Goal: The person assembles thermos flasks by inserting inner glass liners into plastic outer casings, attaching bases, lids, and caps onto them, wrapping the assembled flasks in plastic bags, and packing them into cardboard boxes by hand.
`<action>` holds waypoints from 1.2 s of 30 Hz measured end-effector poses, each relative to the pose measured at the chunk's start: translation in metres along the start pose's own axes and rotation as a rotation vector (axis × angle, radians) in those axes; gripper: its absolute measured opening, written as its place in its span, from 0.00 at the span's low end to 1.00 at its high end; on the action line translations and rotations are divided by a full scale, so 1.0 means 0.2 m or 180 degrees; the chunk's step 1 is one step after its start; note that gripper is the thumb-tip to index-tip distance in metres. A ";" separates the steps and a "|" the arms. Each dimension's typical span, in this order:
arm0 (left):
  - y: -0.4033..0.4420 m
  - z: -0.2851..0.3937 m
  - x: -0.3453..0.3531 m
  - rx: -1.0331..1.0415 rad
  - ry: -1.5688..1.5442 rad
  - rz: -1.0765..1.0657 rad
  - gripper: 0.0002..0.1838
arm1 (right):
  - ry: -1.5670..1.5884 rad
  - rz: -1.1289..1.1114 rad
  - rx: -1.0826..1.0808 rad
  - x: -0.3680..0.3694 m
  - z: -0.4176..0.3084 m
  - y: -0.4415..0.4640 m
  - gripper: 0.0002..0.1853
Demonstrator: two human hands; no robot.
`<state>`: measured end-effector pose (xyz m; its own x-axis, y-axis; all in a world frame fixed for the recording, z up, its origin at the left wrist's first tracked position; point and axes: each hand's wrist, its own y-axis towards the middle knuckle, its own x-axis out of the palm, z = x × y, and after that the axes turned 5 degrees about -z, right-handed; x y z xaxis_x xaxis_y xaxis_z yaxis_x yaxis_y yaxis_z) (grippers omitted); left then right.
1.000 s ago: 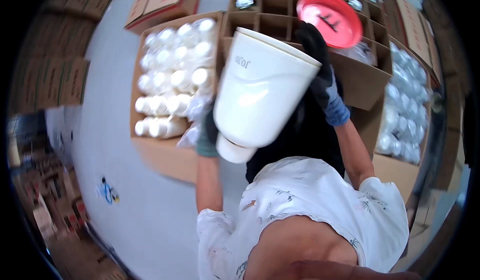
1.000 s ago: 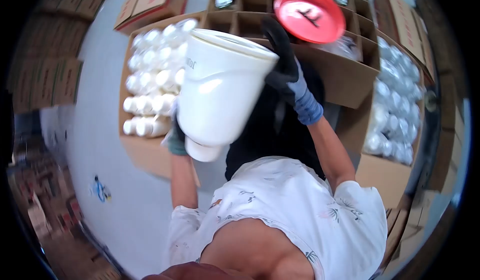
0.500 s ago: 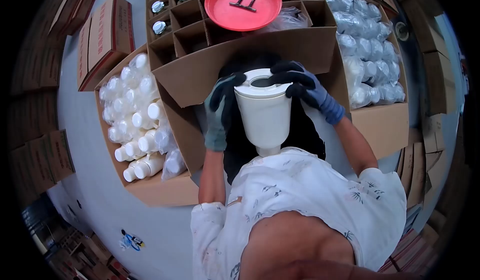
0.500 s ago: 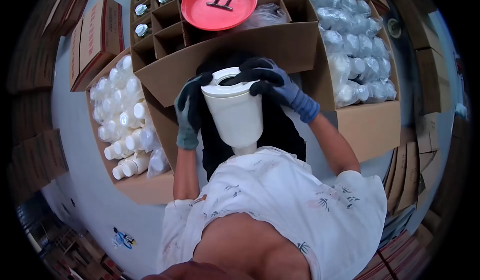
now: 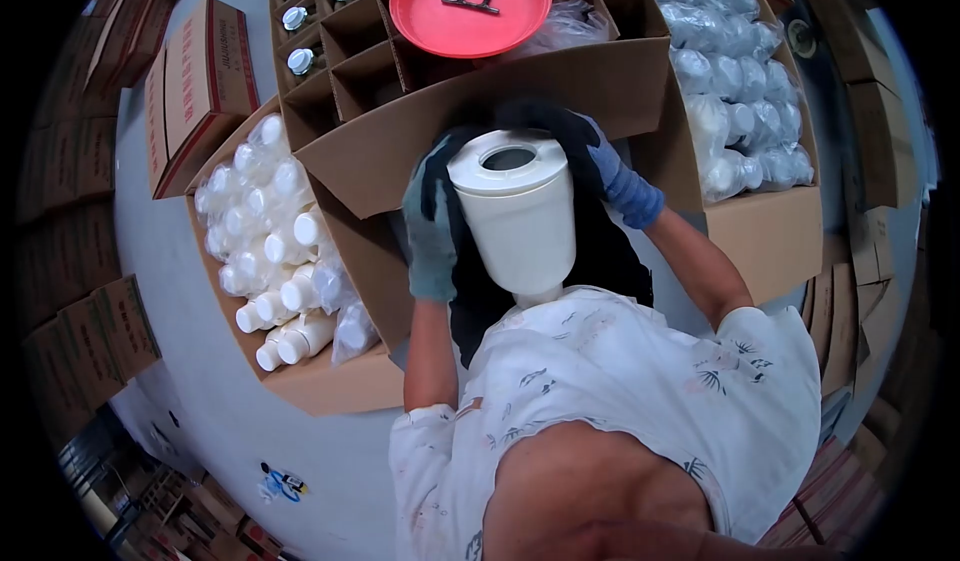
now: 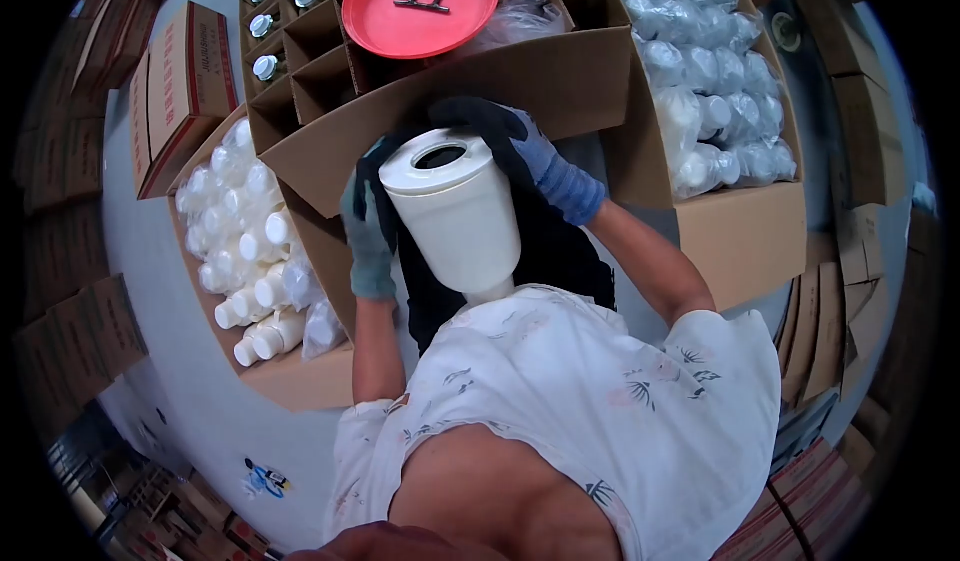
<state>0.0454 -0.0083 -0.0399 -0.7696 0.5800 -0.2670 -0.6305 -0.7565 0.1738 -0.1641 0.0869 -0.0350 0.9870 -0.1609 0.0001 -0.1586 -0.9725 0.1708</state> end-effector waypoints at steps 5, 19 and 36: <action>0.01 0.31 0.04 0.0870 0.1578 0.0098 0.15 | -0.0936 0.0342 -0.0243 0.15 -0.01 0.04 0.19; 0.09 0.15 0.02 0.0235 -0.0683 -0.0047 0.23 | 0.0525 -0.0226 -0.0342 0.03 -0.06 0.14 0.21; 0.08 0.02 -0.04 -0.0192 -0.1088 0.0178 0.25 | 0.0788 -0.0278 0.0022 0.01 0.08 0.06 0.19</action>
<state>0.0415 -0.0233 -0.0309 -0.7986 0.5971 0.0757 -0.5871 -0.8005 0.1202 -0.1640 0.0720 -0.0496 0.9734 -0.0311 0.2270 -0.0719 -0.9821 0.1739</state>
